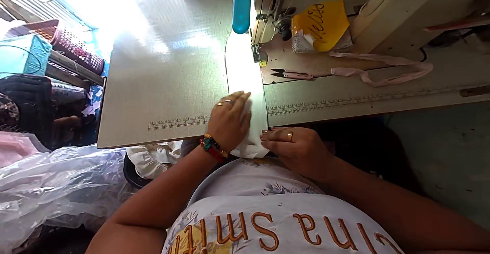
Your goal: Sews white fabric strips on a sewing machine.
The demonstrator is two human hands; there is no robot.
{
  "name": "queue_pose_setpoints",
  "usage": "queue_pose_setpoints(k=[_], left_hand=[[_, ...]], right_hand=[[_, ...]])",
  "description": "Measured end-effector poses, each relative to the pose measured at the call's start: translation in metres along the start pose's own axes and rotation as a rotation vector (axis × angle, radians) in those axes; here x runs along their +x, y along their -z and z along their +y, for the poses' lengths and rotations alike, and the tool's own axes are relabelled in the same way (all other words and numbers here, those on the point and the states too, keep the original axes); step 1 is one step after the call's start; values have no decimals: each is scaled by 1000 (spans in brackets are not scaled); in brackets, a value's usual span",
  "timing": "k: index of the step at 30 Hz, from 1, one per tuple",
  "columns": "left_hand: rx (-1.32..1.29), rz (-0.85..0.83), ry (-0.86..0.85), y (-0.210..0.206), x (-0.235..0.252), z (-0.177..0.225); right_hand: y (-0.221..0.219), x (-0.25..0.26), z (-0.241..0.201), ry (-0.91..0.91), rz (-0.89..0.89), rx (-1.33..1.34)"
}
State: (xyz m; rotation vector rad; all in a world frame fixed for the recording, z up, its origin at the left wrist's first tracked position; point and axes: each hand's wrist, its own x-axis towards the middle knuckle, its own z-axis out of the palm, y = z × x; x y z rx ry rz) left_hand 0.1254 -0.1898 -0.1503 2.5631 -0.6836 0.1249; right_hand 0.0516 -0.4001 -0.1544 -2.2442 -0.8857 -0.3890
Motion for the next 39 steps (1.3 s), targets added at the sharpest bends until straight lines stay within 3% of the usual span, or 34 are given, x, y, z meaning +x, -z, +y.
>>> queue_pose_setpoints(k=[2, 3, 6, 9, 16, 24, 30, 33, 37, 39], left_hand=[[34, 4, 117, 1, -4, -4], [70, -8, 91, 0, -6, -5], [131, -34, -200, -4, -10, -1], [169, -71, -333, -5, -9, 2], [206, -62, -380, -5, 2, -8], [219, -128, -415, 4, 61, -39], [304, -166, -470, 4, 106, -58], [414, -66, -506, 2, 117, -62], [312, 221, -449, 2, 78, -44], [21, 127, -363, 13, 25, -20]], right_hand=[[-6, -3, 2, 38, -29, -30], [-8, -4, 3, 66, -45, -56], [-3, -3, -1, 124, -73, -147], [2, -3, -1, 164, -109, -197], [3, 6, 18, 278, -159, -217], [6, 48, 73, 368, -151, -205], [0, 75, 99, 296, -101, -291], [-6, 82, 99, 151, -107, -339], [-8, 58, 67, -89, -86, -348], [-6, 15, 46, -57, 9, -233]])
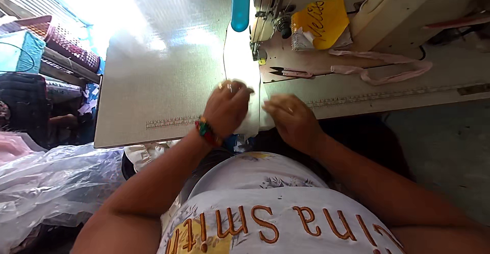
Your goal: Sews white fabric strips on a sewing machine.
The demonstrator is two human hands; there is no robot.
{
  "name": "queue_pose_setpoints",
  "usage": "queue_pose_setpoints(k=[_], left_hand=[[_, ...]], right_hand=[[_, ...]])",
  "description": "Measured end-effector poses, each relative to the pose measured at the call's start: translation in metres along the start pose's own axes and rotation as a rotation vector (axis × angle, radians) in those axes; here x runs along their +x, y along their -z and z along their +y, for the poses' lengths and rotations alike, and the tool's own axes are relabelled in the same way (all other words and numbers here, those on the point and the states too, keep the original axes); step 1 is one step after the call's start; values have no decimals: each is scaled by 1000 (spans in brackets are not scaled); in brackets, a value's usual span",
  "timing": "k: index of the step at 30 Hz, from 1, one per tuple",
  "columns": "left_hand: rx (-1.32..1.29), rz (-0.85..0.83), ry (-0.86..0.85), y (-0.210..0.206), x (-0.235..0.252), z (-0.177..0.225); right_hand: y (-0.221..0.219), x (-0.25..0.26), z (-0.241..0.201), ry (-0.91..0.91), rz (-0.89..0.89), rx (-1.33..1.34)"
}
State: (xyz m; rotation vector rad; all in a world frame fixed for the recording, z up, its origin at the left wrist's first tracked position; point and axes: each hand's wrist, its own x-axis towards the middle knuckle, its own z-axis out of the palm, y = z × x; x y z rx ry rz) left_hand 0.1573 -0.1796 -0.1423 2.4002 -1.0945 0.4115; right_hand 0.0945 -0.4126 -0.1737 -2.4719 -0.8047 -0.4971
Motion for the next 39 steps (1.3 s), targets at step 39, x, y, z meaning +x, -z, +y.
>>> queue_pose_setpoints(k=[39], left_hand=[[-4, -237, 335, 176, -113, 81]], right_hand=[[40, 51, -160, -87, -694, 888]])
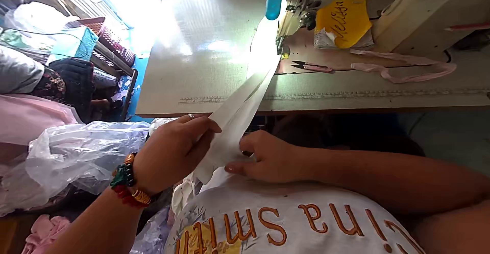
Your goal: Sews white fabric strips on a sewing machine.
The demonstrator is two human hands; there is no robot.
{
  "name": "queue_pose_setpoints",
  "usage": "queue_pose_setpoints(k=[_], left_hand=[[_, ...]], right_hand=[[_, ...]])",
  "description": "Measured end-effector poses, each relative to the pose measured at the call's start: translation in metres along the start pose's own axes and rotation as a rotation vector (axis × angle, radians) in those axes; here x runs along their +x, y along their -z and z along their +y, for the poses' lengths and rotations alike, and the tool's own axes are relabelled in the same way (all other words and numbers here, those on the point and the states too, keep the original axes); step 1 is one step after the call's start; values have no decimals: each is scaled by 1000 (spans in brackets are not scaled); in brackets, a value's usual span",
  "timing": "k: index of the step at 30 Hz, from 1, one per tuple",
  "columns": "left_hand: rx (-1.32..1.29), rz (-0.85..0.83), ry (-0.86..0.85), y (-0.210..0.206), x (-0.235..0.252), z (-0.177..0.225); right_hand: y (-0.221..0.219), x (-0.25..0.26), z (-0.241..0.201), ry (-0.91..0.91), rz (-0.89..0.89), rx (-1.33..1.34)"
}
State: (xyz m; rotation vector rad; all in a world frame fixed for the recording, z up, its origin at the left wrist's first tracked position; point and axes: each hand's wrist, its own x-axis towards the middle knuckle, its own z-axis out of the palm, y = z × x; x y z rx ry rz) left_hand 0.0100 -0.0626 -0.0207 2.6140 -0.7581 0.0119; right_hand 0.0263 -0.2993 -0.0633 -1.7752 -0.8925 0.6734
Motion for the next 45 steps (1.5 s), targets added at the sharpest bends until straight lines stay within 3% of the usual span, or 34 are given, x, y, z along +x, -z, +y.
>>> queue_pose_setpoints(k=[3, 6, 10, 12, 16, 19, 22, 24, 36, 40, 45], left_hand=[[-5, -224, 43, 16, -1, 8], [15, -433, 140, 23, 7, 18], [123, -516, 195, 21, 10, 27], [157, -422, 157, 15, 2, 24], [157, -27, 75, 3, -20, 11], [116, 183, 45, -2, -26, 5], [80, 300, -3, -5, -25, 4], [75, 344, -47, -5, -22, 3], [58, 399, -141, -5, -13, 5], [159, 364, -334, -1, -10, 6], [252, 151, -617, 1, -5, 22]], right_hand=[[-11, 15, -32, 60, -159, -161], [-33, 22, -42, 237, -182, -173], [-48, 34, -52, 203, -344, -120], [-50, 38, -46, 233, -347, -105], [-31, 33, -27, 392, -257, -182], [-8, 23, -7, 497, 44, -290], [15, 25, 2, 531, 430, -586], [26, 31, 5, 510, 530, -710], [35, 42, 5, 530, 497, -662], [39, 36, -2, 557, 460, -777], [32, -3, -13, 613, 354, -1089]])
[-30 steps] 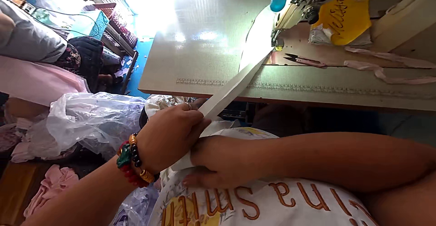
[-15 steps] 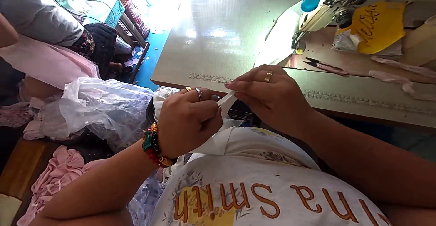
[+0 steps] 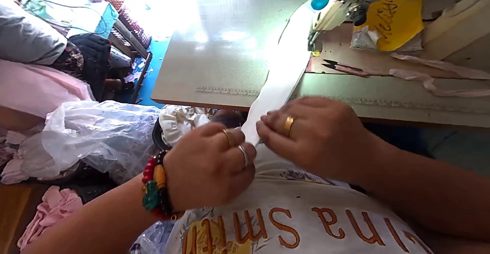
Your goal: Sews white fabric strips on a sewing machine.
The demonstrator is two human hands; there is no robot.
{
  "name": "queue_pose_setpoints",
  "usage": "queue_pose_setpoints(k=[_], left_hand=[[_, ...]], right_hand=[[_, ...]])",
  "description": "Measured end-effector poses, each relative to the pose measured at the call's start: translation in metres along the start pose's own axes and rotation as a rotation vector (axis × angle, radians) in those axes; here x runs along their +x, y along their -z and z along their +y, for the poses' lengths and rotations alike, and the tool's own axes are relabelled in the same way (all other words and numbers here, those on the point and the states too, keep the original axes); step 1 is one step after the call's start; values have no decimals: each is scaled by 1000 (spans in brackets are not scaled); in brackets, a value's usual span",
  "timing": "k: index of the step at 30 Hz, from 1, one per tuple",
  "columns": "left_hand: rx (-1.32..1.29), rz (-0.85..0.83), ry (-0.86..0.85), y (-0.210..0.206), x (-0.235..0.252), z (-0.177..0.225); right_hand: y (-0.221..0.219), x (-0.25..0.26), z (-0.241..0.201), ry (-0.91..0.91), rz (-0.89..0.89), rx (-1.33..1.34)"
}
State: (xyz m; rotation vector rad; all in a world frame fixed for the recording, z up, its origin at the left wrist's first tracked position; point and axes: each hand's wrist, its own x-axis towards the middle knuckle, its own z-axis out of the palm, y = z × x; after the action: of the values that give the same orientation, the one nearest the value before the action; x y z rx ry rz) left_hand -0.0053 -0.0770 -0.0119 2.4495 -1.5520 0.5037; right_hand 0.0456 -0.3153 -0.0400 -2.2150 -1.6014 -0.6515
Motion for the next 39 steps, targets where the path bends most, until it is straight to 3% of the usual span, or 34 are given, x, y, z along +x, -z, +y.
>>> queue_pose_setpoints(k=[3, 8, 11, 15, 21, 28, 33, 36, 39], left_hand=[[-189, -31, -63, -17, 15, 7], [-530, 28, 261, -86, 55, -19], [-444, -125, 349, -142, 77, -32], [-222, -192, 296, -185, 80, -28], [-165, -157, 274, -193, 85, -41], [-244, -194, 215, -205, 110, -102], [-85, -230, 78, -212, 129, -143], [114, 12, -65, -214, 132, -153], [115, 179, -18, -208, 127, -142]], right_hand=[[-9, -46, -14, -57, -26, 17], [-36, -116, -24, -435, -6, 358], [-37, -129, -29, -544, 21, 477], [-34, -138, -26, -538, 20, 496], [-32, -135, -4, -510, -16, 398], [-48, -130, 52, -400, -60, 243], [-56, -126, 91, -302, -54, 176], [-61, -121, 111, -300, -66, 120], [-65, -117, 133, -301, -74, 67]])
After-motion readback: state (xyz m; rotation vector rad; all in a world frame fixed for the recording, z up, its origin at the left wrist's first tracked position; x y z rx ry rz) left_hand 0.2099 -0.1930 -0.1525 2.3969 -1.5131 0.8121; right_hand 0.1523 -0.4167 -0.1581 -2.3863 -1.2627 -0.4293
